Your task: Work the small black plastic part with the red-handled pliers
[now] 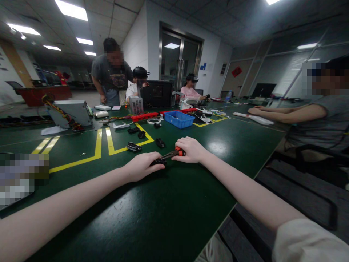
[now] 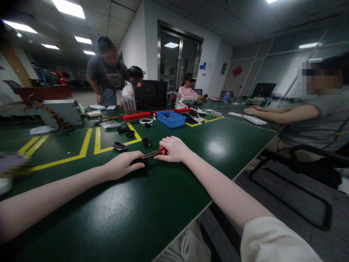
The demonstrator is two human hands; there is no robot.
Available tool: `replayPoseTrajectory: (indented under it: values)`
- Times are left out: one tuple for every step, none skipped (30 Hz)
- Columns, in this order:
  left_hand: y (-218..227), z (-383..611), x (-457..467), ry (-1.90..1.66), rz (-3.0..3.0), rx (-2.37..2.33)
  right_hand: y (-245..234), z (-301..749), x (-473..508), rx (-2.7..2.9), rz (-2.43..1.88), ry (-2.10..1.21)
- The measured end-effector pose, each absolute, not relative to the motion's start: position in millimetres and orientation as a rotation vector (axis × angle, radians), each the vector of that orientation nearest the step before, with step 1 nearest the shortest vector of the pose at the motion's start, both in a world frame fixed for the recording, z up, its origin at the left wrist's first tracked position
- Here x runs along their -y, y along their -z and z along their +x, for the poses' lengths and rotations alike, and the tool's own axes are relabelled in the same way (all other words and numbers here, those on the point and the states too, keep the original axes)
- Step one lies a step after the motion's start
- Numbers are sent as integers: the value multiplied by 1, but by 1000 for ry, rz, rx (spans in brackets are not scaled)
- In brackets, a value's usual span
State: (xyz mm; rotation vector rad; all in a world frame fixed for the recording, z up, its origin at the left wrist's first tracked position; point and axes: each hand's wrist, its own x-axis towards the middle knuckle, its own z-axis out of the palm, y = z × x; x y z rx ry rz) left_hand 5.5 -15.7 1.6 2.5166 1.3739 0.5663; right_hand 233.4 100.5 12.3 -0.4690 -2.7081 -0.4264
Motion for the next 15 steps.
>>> replayPoseTrajectory:
  values:
    - [-1,5,15,-569,2514,-1372,-12,233,-101,2710,-468,425]
    - [-1,5,15,-571,2511,-1369,-12,234,-101,2711,-466,425]
    - [0,4,14,-571,2508,-1366,-12,234,-101,2713,-464,423]
    - [1,4,14,-573,2505,-1362,-12,234,-101,2715,-464,420]
    - [1,3,13,-575,2502,-1359,-12,234,-101,2718,-465,415]
    - [1,3,13,-579,2500,-1357,-12,234,-101,2722,-466,408]
    - [1,3,13,-582,2498,-1356,-12,233,-100,2727,-467,402]
    - [1,3,13,-585,2495,-1356,-12,233,-100,2731,-469,397]
    - [1,3,13,-585,2492,-1360,-12,233,-100,2735,-472,393]
    - [1,3,13,-581,2490,-1366,-12,233,-99,2738,-474,392]
    - [0,3,13,-573,2489,-1374,-12,233,-99,2739,-475,395]
    - [0,4,14,-564,2488,-1383,-12,233,-99,2740,-476,399]
    - [-1,4,14,-554,2488,-1393,-12,233,-99,2740,-476,405]
    - [-1,4,14,-546,2489,-1402,-12,233,-99,2740,-474,412]
    - [-1,4,14,-541,2489,-1409,-12,233,-99,2740,-471,420]
